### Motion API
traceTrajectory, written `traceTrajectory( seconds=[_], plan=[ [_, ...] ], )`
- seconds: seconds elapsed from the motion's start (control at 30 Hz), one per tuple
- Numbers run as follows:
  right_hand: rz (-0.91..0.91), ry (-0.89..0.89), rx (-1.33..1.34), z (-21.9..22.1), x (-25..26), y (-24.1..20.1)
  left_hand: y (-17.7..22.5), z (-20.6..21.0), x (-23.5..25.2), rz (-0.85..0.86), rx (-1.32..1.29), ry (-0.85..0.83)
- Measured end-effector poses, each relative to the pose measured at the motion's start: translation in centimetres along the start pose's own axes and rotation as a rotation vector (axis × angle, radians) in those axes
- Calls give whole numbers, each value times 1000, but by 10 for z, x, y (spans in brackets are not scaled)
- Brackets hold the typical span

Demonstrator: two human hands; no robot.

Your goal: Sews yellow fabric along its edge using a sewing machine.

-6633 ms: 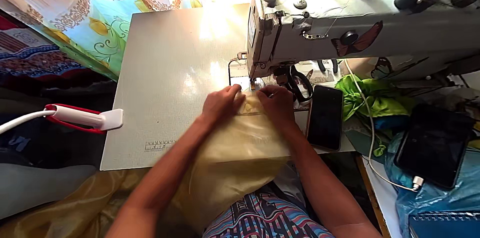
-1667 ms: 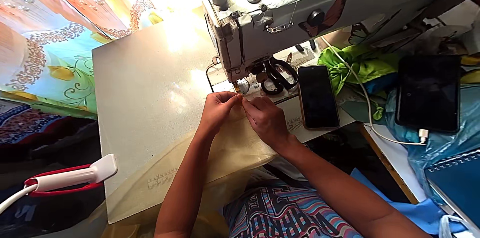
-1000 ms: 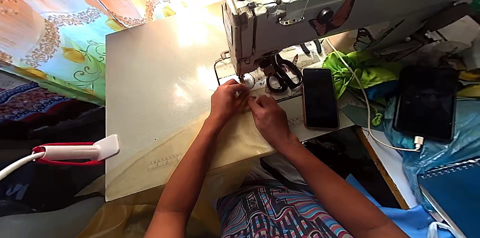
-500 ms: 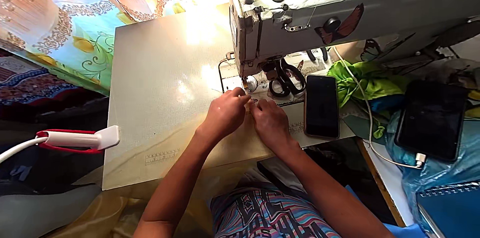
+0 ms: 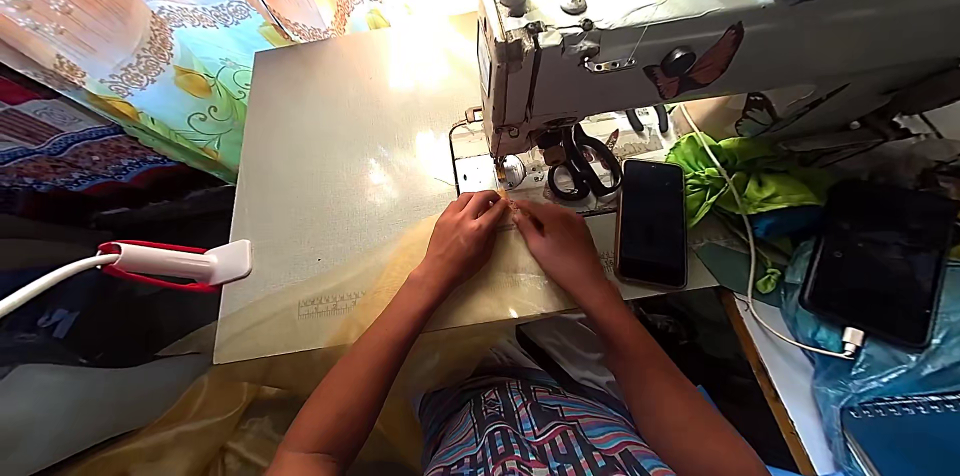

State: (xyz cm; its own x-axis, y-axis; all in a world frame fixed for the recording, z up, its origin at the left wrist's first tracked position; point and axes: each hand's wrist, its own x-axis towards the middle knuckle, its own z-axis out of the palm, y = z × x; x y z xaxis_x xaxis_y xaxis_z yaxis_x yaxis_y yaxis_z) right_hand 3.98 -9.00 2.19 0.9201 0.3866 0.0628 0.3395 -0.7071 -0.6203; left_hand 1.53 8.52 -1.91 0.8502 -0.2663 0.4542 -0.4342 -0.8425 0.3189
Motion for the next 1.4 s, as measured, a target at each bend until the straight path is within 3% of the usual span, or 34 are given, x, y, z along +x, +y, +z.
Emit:
traceTrajectory(
  seconds=[0.17,0.37,0.6,0.9,1.07,1.23,1.4],
  plan=[
    [82,-75,120,-13,-2,1,0,0,0,-8,-20,1],
    [146,21,128,-3,-13,-2,2,-3,0,-29,-17,-3],
    [285,-32,218,-11,-9,-3,-1,-1,-1,20,-6,26],
    [307,-15,205,-11,-8,-4,0,4,-4,42,98,-15],
    [217,66,155,-2,-15,-3,2,2,-4,25,136,-28],
    [-131,314,-81,25,-25,10,1,0,-3,10,83,-43],
    [-167,244,-223,27,-25,6,-2,-1,1,-59,-35,-71]
  ],
)
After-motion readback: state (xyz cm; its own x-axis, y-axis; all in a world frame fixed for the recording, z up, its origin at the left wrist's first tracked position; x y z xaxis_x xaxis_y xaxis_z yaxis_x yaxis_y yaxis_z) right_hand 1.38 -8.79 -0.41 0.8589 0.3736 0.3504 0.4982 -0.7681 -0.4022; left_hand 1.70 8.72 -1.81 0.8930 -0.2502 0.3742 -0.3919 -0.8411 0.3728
